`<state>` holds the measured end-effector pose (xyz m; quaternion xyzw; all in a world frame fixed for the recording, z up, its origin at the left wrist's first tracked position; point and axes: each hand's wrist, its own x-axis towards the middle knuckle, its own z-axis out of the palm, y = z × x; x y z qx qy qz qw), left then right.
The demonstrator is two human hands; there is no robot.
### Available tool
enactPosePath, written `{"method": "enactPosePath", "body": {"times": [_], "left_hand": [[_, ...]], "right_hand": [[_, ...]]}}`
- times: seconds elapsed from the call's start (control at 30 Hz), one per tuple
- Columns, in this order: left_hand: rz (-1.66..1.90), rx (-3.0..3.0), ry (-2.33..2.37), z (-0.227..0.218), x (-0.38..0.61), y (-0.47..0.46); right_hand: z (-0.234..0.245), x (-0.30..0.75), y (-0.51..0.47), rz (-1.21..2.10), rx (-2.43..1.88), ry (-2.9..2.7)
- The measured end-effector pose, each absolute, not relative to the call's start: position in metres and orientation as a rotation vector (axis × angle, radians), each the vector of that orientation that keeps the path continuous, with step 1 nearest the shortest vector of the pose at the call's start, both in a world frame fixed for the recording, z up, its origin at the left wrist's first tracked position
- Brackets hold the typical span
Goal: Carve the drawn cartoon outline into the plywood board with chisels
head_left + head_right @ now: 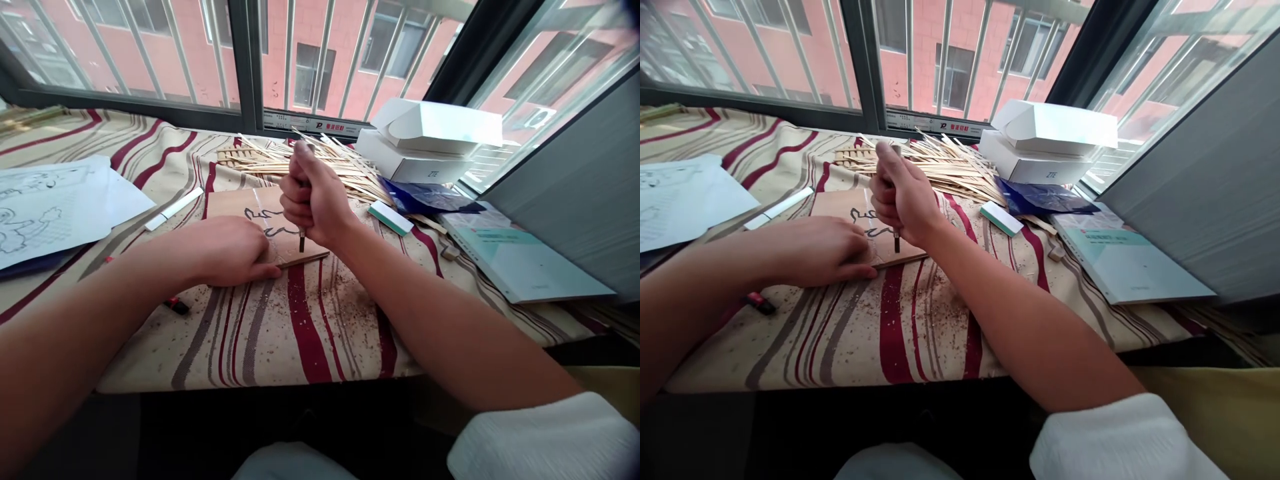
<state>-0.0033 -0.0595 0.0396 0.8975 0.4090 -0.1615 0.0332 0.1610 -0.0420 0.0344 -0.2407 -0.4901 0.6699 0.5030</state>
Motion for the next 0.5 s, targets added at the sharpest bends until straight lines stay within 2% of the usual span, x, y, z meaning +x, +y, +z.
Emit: {"method": "enactPosePath", "body": {"times": [0.5], "left_hand": [[-0.449, 2.783, 1.154, 0.042, -0.006, -0.059]], "right_hand": [[0.029, 0.141, -0.036, 1.631, -0.609, -1.296]]}}
